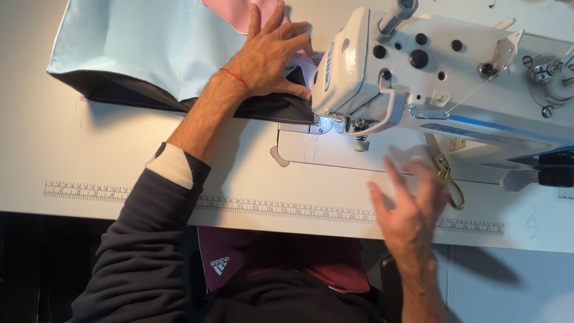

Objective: Sew pieces of leather together to assemble a bag using a sewing machine and scissors.

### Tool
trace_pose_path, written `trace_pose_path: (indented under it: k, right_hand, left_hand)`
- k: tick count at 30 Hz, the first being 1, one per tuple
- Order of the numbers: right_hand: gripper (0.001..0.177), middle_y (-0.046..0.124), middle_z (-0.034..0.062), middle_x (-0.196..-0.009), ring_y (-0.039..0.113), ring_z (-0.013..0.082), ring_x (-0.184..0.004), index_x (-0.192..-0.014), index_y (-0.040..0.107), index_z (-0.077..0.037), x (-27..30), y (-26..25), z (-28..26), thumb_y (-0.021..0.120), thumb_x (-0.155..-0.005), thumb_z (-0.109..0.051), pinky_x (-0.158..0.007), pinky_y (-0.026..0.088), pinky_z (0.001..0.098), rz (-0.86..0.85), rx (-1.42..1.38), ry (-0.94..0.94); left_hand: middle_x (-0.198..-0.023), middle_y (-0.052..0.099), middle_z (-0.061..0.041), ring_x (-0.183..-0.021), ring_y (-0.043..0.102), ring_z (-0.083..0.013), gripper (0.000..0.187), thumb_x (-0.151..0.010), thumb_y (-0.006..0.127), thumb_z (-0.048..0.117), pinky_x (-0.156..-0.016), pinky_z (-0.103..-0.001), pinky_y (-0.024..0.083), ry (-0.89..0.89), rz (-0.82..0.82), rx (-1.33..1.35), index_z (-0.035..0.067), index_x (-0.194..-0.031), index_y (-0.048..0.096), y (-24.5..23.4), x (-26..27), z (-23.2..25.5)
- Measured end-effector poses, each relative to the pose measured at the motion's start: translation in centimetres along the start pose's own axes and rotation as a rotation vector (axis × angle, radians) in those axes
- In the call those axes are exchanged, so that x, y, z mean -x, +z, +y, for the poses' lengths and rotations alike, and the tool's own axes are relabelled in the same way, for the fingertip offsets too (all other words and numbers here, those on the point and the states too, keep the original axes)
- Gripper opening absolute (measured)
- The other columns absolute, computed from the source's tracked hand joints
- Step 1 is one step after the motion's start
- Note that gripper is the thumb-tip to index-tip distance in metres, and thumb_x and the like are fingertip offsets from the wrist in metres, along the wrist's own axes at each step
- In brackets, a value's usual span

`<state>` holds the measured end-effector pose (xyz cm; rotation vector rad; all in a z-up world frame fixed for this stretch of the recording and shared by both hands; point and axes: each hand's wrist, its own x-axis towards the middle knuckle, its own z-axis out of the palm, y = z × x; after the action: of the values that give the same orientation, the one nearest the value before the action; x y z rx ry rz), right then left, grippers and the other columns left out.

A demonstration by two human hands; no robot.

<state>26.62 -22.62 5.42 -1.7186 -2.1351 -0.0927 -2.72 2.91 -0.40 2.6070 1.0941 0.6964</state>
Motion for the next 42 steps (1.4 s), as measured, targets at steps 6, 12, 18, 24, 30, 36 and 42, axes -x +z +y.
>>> trace_pose_path:
  k: [6, 12, 18, 24, 30, 36, 42]
  right_hand:
    - [0.056, 0.049, 0.0161, -0.141, 0.036, 0.0378, -0.148, -0.145, 0.067, -0.008, 2.7, -1.2, 6.3, 0.085, -0.096, -0.029, -0.130, 0.027, 0.0551, 0.138, 0.201, 0.146]
    - [0.063, 0.037, 0.0230, -0.161, 0.028, 0.0420, -0.157, -0.159, 0.045, 0.006, 4.7, -1.4, 9.5, 0.071, -0.115, -0.030, -0.132, 0.031, 0.0555, 0.136, 0.085, 0.248]
    - [0.069, 0.033, 0.0249, -0.165, 0.023, 0.0458, -0.160, -0.164, 0.038, 0.008, 5.2, -0.3, 10.1, 0.068, -0.116, -0.032, -0.133, 0.032, 0.0583, 0.188, 0.102, 0.252]
    - [0.046, 0.055, 0.0271, -0.157, 0.049, 0.0452, -0.152, -0.141, 0.059, 0.009, 4.5, 0.0, 9.6, 0.061, -0.119, -0.031, -0.128, 0.042, 0.0548, 0.190, 0.023, 0.321]
    - [0.044, 0.062, 0.0234, -0.147, 0.055, 0.0417, -0.149, -0.135, 0.065, 0.007, 4.5, 0.1, 9.8, 0.061, -0.121, -0.034, -0.130, 0.039, 0.0568, 0.214, 0.071, 0.291]
    - [0.051, 0.058, 0.0362, -0.146, 0.045, 0.0502, -0.144, -0.143, 0.060, 0.010, 3.4, -1.2, 7.6, 0.066, -0.108, -0.027, -0.124, 0.034, 0.0600, 0.330, 0.270, 0.091]
    - [0.050, 0.073, 0.0136, -0.121, 0.073, 0.0212, -0.107, -0.143, 0.059, 0.003, -0.5, -0.7, 3.3, 0.076, -0.097, -0.001, -0.097, 0.061, 0.0353, 0.098, -0.646, 0.226]
  left_hand:
    - [-0.148, 0.054, -0.011, -0.150, 0.019, -0.0448, 0.073, -0.063, 0.092, 0.065, -0.111, -0.085, 0.000, -0.019, -0.006, 0.008, 0.020, -0.115, 0.069, -0.2, -0.1, -0.1]
    - [-0.149, 0.053, -0.013, -0.150, 0.020, -0.0452, 0.077, -0.066, 0.091, 0.070, -0.110, -0.085, 0.000, 0.003, 0.020, -0.015, 0.018, -0.118, 0.068, 0.1, -0.2, -0.7]
    - [-0.145, 0.055, -0.012, -0.147, 0.025, -0.0442, 0.076, -0.067, 0.090, 0.071, -0.108, -0.083, 0.001, 0.062, 0.078, -0.040, 0.018, -0.116, 0.069, 0.4, -0.2, -1.2]
    - [-0.145, 0.056, -0.009, -0.146, 0.031, -0.0407, 0.076, -0.067, 0.089, 0.071, -0.114, -0.078, 0.005, 0.064, 0.057, -0.042, 0.017, -0.116, 0.067, -0.2, -0.2, -0.8]
    - [-0.149, 0.052, -0.015, -0.149, 0.023, -0.0450, 0.075, -0.067, 0.092, 0.065, -0.111, -0.082, 0.004, 0.049, 0.051, -0.052, 0.017, -0.120, 0.067, 0.2, -0.1, -0.8]
    - [-0.149, 0.052, -0.015, -0.149, 0.022, -0.0459, 0.078, -0.065, 0.092, 0.067, -0.111, -0.084, 0.003, 0.022, 0.023, -0.030, 0.017, -0.120, 0.067, 0.2, -0.2, -0.6]
    - [-0.149, 0.052, -0.014, -0.147, 0.023, -0.0517, 0.077, -0.065, 0.090, 0.071, -0.110, -0.084, 0.006, 0.044, 0.040, -0.071, 0.019, -0.117, 0.067, 0.4, 0.0, -0.5]
